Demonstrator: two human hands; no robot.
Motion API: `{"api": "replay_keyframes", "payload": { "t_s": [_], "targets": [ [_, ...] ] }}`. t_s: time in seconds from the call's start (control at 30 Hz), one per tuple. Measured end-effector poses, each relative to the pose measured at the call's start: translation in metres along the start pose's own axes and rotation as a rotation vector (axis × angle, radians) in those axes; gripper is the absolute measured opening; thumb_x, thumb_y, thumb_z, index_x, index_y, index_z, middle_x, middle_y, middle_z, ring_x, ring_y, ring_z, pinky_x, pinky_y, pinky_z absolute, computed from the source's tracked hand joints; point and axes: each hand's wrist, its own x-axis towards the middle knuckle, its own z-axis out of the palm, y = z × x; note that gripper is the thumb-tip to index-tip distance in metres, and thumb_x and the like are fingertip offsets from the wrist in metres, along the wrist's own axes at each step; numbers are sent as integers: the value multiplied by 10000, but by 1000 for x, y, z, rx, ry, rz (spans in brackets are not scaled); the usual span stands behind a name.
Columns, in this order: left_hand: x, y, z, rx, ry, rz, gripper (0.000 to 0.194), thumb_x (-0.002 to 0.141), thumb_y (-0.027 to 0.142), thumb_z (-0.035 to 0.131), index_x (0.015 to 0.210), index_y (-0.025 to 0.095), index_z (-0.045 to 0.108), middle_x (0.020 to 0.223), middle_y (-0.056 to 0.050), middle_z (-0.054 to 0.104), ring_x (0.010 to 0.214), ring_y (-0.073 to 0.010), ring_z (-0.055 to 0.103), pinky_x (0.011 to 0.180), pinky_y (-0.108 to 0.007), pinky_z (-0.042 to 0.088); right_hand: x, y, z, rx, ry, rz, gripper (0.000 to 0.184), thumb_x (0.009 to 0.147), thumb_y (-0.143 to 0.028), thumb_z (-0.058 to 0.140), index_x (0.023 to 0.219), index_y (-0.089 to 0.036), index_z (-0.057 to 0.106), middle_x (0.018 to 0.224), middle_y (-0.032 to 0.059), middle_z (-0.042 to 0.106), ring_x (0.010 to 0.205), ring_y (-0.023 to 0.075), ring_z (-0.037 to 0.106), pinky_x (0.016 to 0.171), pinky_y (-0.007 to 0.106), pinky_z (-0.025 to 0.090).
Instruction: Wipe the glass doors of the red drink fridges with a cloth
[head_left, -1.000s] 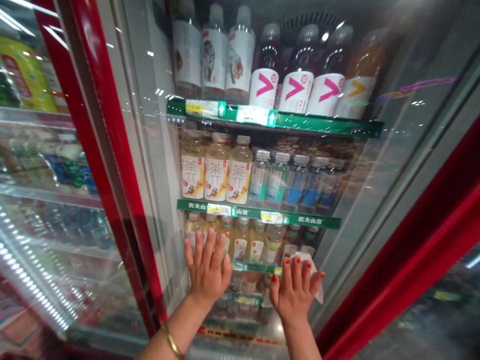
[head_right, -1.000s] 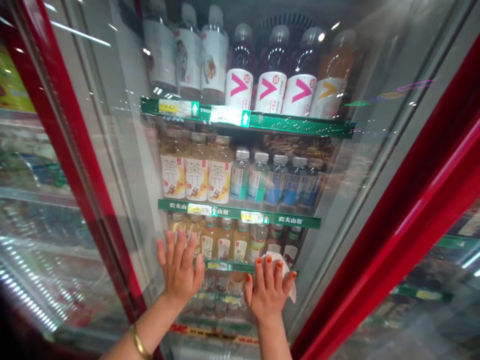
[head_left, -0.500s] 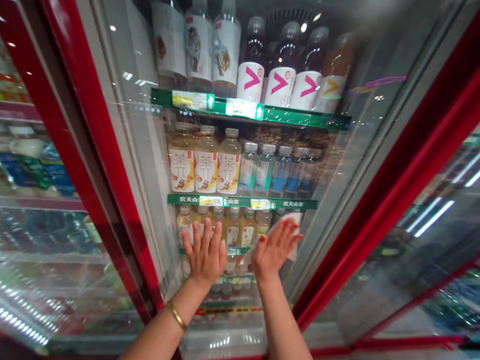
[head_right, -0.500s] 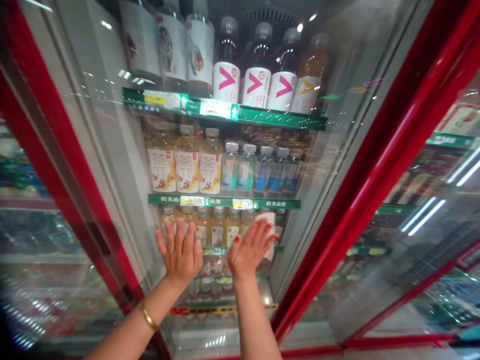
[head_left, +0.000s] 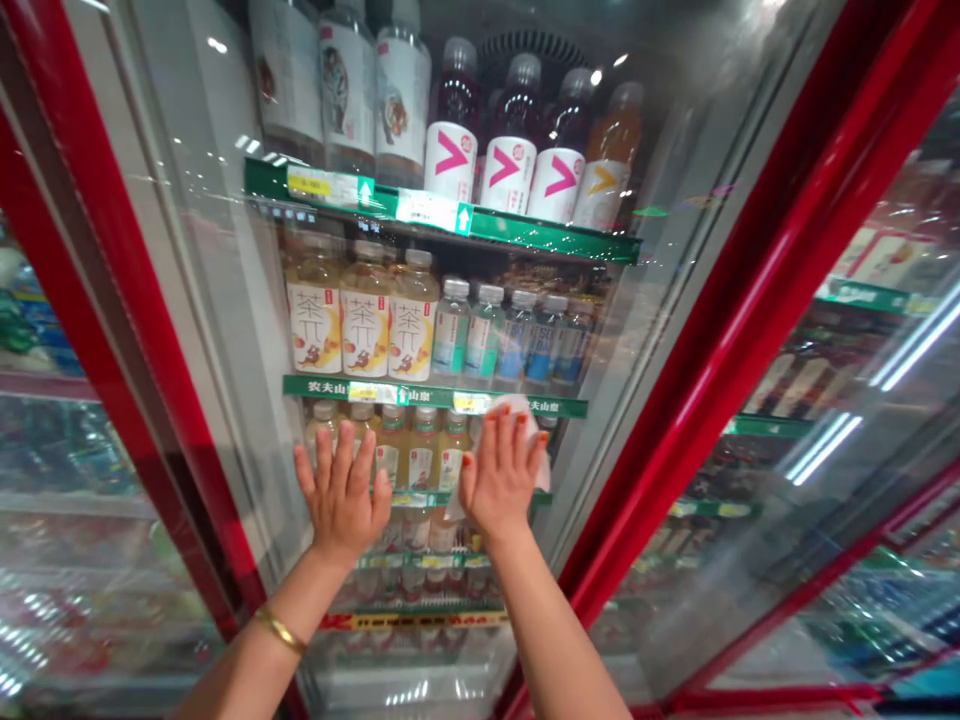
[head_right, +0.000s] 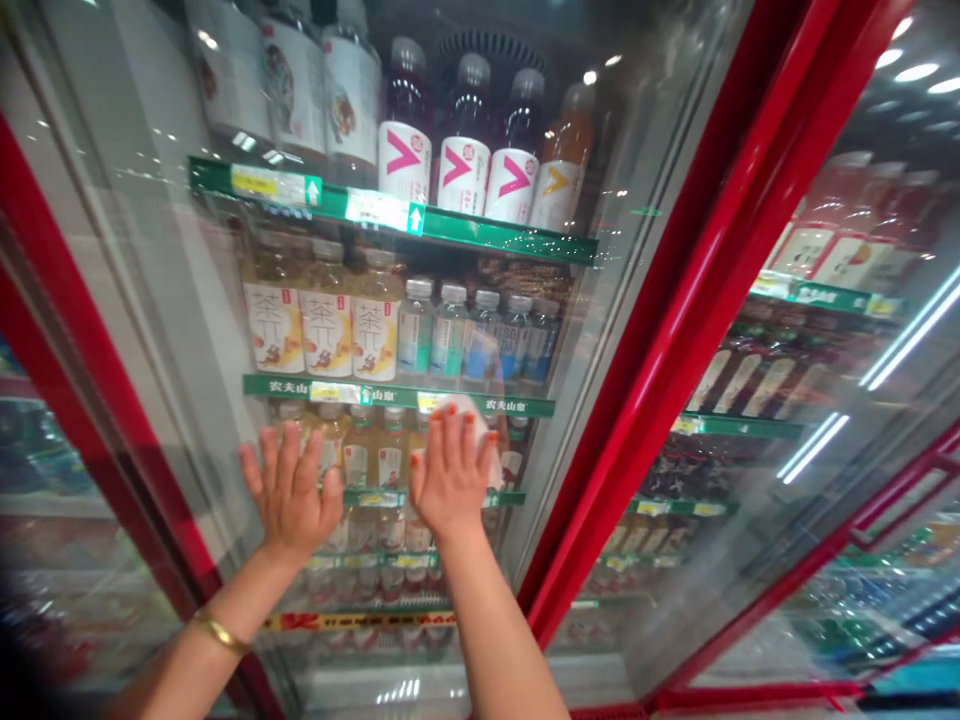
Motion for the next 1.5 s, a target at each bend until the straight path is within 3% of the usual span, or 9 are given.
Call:
{"api": "replay_keyframes", "payload": {
  "t_s": [0.13, 0.4, 0.57, 0.73, 0.87, 1.03, 1.27, 1.37, 1.5],
  "targets": [
    [-4, 13, 0, 5, 13, -65, 846, 1006, 166, 586, 1772, 283, 249, 1844, -100, 229, 1746, -264, 106, 1436, -569, 52, -41, -6, -14, 144, -58, -243, 624, 1083, -402, 536, 1691, -276, 468, 1801, -22, 372, 1745, 183, 113, 1442, 467, 43],
    [-27, 46, 21, 115, 20, -235, 764, 1061, 192, 440, 1784, 229, 196, 1833, -168, 252, 1749, -279, 72, 1428, -606, 75, -52, 90, -32, 189, 15, 210, 800, 1086, -312, 489, 1798, -218, 137, 1843, 58, 127, 1741, 269, 57, 1431, 589, -11],
    [-26, 40, 6, 102, -42, -206, 712, 1074, 241, 470, 1760, 220, 281, 1798, -187, 338, 1739, -297, 155, 1415, -592, 157, -8, 12, -19, 246, 10, 136, 810, 1085, -305, 495, 1791, -143, 132, 1857, 136, 145, 1749, 304, 21, 1417, 626, 20],
    [-29, 14, -28, -54, -77, -134, 706, 1041, 182, 548, 1718, 293, 381, 1771, -130, 417, 1685, -277, 342, 1369, -508, 315, -44, -54, -6, 285, -106, -176, 671, 1028, -318, 567, 1687, -236, 473, 1745, 69, 496, 1754, 231, 79, 1419, 547, -16],
    [-38, -11, -37, -75, -165, -87, 820, 1018, 197, 621, 1756, 327, 288, 1818, -100, 320, 1722, -289, 236, 1397, -524, 245, -93, -34, -11, 156, -101, 191, 698, 1035, -224, 439, 1726, -147, 380, 1721, 193, 500, 1706, 307, 292, 1399, 569, 187],
    [-44, -19, -33, -85, -209, -24, 931, 995, 241, 682, 1784, 275, 189, 1850, -101, 178, 1748, -273, 93, 1428, -496, 98, -72, -32, -1, -53, 46, 595, 752, 1079, -203, 266, 1771, -26, 32, 1810, 355, 160, 1728, 433, 124, 1316, 759, 213],
    [-31, -34, -48, -143, -198, 53, 831, 1001, 235, 675, 1750, 300, 322, 1790, -49, 363, 1718, -215, 243, 1420, -412, 156, -43, -125, 32, 41, -5, 276, 823, 1062, -222, 454, 1792, -127, 86, 1828, 267, 236, 1745, 360, 106, 1352, 734, 198],
    [-14, -40, -46, -131, -104, 82, 836, 980, 147, 692, 1730, 311, 361, 1765, -24, 412, 1696, -178, 299, 1412, -391, 205, -60, -110, 24, 33, -16, 264, 800, 1097, -259, 417, 1792, -133, 40, 1828, 269, 232, 1747, 363, 74, 1338, 764, 197],
    [1, -41, -33, -119, -61, 98, 817, 996, 157, 687, 1727, 318, 360, 1795, 9, 325, 1725, -180, 209, 1439, -421, 116, -43, -55, 10, -70, 72, 619, 745, 1152, -417, 307, 1795, -145, 49, 1818, 331, 166, 1708, 519, 103, 1210, 919, 199]
  ]
}}
